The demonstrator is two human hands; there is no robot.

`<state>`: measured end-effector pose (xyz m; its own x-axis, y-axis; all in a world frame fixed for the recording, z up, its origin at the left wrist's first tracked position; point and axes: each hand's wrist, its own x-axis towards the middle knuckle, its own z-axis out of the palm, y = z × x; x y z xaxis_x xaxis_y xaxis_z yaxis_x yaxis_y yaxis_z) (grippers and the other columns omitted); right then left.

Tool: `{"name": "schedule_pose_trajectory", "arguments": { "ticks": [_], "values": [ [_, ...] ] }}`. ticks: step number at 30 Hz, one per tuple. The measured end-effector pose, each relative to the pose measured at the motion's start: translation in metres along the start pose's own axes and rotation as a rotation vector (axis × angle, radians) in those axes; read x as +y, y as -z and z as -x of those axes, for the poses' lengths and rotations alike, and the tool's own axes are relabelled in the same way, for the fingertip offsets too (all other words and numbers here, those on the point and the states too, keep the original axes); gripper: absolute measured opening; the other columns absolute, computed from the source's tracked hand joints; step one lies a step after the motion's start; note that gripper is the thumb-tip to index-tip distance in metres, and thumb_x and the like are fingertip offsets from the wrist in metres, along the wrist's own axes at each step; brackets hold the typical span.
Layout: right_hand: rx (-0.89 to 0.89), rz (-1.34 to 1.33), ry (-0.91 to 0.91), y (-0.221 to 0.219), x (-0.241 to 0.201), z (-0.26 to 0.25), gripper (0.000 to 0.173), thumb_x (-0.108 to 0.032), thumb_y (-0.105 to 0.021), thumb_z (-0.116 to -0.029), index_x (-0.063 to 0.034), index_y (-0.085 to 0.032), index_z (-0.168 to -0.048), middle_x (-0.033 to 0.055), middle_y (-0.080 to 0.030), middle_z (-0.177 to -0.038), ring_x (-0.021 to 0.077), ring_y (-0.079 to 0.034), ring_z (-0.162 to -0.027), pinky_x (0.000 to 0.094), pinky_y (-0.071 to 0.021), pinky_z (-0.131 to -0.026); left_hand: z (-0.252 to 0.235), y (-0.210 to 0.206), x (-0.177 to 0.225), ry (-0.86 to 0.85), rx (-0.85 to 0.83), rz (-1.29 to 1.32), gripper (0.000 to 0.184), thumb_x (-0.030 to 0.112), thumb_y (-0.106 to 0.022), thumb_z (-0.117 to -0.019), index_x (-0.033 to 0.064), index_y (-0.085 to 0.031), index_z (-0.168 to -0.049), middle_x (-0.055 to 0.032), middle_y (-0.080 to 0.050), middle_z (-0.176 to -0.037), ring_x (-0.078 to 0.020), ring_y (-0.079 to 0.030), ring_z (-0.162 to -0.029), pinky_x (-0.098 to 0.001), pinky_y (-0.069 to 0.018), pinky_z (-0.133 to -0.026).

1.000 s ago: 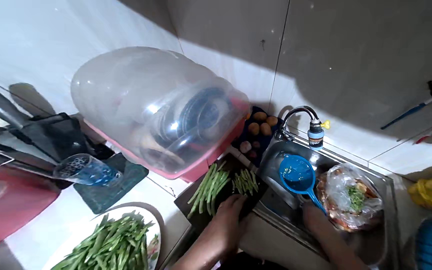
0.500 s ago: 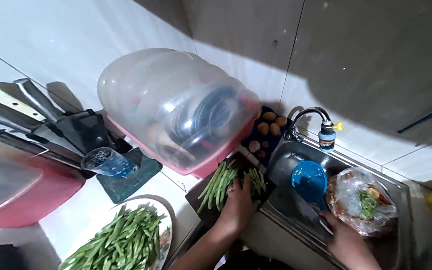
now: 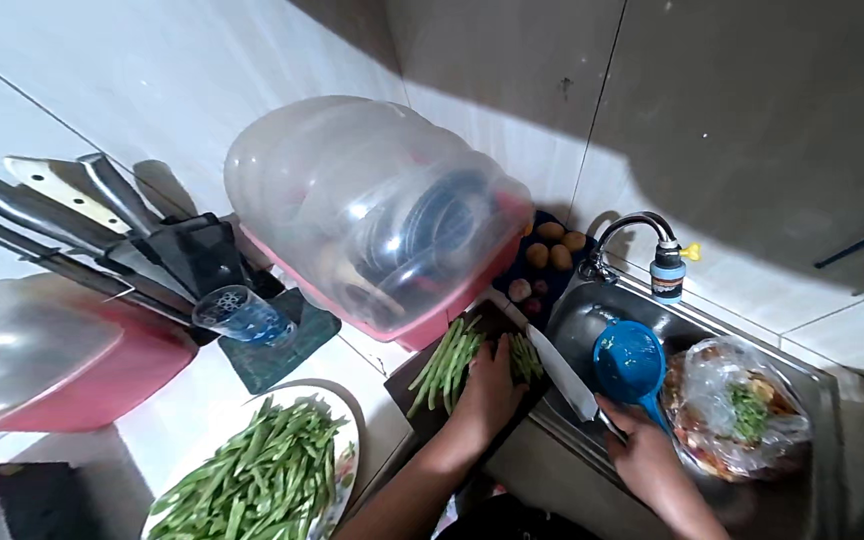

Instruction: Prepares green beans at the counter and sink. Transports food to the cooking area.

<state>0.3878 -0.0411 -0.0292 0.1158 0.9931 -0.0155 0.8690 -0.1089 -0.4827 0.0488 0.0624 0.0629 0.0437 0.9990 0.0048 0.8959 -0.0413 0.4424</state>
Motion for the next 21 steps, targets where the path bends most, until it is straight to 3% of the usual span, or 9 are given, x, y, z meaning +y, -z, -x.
{"name": "schedule_pose_trajectory", "arguments": {
  "ticks": [7, 14, 18, 21],
  "values": [
    [-0.129, -0.111, 0.066, -0.004, -0.03, 0.005, 0.061, -0.034, -0.07, -0.0887, -0.0522, -0.051, -0.144, -0.009, -0.067, -0.122, 0.0087, -0.067, -0.101, 0.039, -0.0623, -0.081, -0.011, -0.012, -0.004, -0.054, 0.009, 0.113, 0.088, 0.049, -0.087, -0.0735, 0.0376, -0.046, -0.151, -0.0037, -0.053, -0.144, -0.0194, -0.061, -0.119, -0.0401, -0.0598, -0.092],
    [-0.095, -0.099, 0.045, -0.002, -0.024, 0.02, 0.06, -0.037, -0.069, -0.0885, -0.053, -0.052, -0.143, -0.0102, -0.066, -0.121, 0.0064, -0.066, -0.1, 0.0371, -0.0619, -0.079, -0.007, -0.021, 0.003, -0.089, 0.012, 0.268, 0.081, 0.035, -0.088, -0.0756, 0.0425, -0.05, -0.147, -0.0013, -0.052, -0.144, -0.0148, -0.061, -0.119, -0.0352, -0.0611, -0.089],
    [0.009, -0.112, 0.011, 0.02, -0.002, 0.03, 0.062, -0.032, -0.071, -0.0883, -0.0495, -0.052, -0.145, -0.0102, -0.064, -0.129, 0.0057, -0.065, -0.107, 0.035, -0.0613, -0.086, -0.024, -0.037, 0.038, -0.219, 0.02, 0.364, 0.082, 0.031, -0.088, -0.0764, 0.0392, -0.05, -0.148, -0.0019, -0.053, -0.144, -0.0147, -0.059, -0.122, -0.0338, -0.0601, -0.092],
    [0.09, -0.147, -0.055, 0.044, 0.032, 0.035, 0.063, -0.03, -0.072, -0.0898, -0.0474, -0.051, -0.147, -0.0098, -0.062, -0.137, 0.0067, -0.064, -0.115, 0.035, -0.0602, -0.091, -0.052, -0.075, 0.082, -0.357, 0.003, 0.453, 0.083, 0.029, -0.088, -0.0769, 0.0371, -0.049, -0.15, -0.0016, -0.053, -0.146, -0.0153, -0.058, -0.126, -0.0334, -0.0577, -0.098]
  ]
}}
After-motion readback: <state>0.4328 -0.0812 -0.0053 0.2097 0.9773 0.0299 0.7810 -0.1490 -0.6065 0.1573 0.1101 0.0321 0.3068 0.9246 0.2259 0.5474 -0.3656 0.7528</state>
